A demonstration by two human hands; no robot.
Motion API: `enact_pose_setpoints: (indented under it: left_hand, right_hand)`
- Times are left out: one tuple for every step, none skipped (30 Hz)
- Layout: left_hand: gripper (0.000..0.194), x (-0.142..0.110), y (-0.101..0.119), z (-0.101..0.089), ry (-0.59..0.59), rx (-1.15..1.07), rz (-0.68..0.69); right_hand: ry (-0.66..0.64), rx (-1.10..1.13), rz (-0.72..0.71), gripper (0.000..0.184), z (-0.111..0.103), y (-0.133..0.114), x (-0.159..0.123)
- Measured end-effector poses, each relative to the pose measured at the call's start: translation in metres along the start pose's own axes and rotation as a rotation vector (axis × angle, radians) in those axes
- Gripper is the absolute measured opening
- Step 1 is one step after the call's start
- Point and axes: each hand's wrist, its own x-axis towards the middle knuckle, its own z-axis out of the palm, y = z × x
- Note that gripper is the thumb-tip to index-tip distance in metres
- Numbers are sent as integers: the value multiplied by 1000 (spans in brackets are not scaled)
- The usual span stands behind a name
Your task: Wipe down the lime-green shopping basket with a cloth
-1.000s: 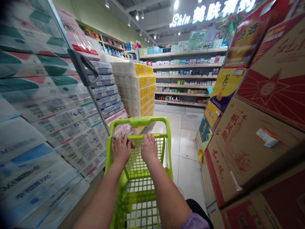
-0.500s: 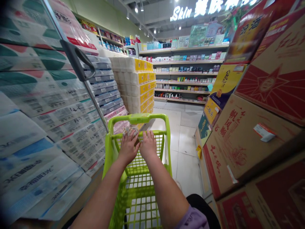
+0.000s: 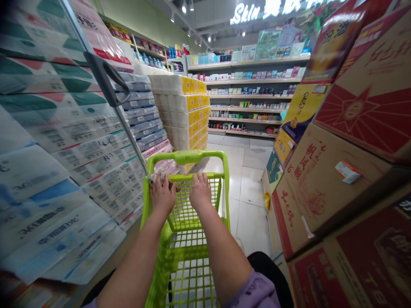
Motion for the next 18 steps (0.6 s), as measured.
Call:
enact_pose_setpoints:
  left_hand:
    - [55, 0, 1, 2, -3, -5, 7]
    - [55, 0, 2, 4, -9, -11, 21]
    - [54, 0, 3, 5, -18, -15, 40]
    - [53, 0, 4, 6, -28, -16, 62]
    - [52, 0, 4, 7, -36, -16, 84]
    - [51, 1, 5, 7, -44, -15, 104]
    - [52, 1, 5, 7, -49, -15, 120]
    - [52, 1, 6, 7, -55, -18, 134]
    - [53, 1, 6, 6, -61, -21, 148]
    - [53, 0, 7, 5, -69, -26, 166]
    - [53, 0, 8, 5, -80, -31, 187]
    - [52, 0, 8, 4, -91, -37, 211]
    - [51, -1, 9, 3, -103, -43, 236]
    - [51, -2, 10, 3, -115, -52, 258]
    - [50, -3, 11, 2, -126, -65, 277]
    - [50, -4, 12, 2, -135, -82, 293]
    - [50, -4, 13, 2, -142, -104, 301]
    - [49, -5, 13, 2, -148, -131, 304]
  right_hand:
    - [3, 2, 2, 55, 0, 0, 0]
    - [7, 3, 3, 54, -1, 0, 0]
    - [11, 4, 2, 54, -1, 0, 0]
    - [15, 5, 1, 54, -2, 0, 0]
    - [18, 7, 1, 53, -2, 0, 0]
    - [20, 8, 2, 53, -2, 0, 0]
    - [21, 9, 3, 53, -2, 0, 0]
    - [21, 9, 4, 53, -2, 0, 0]
    - [21, 8, 4, 52, -2, 0, 0]
    - [22, 6, 3, 53, -1, -1, 0]
    - [24, 4, 0, 53, -1, -1, 0]
    - [27, 3, -1, 53, 0, -1, 0]
    - [30, 3, -2, 54, 1, -1, 0]
    - [31, 2, -1, 54, 2, -1, 0]
    - [29, 1, 1, 54, 3, -2, 1]
    - [24, -2, 3, 53, 3, -2, 1]
    - [16, -6, 4, 53, 4, -3, 2]
    - [8, -11, 5, 54, 4, -4, 2]
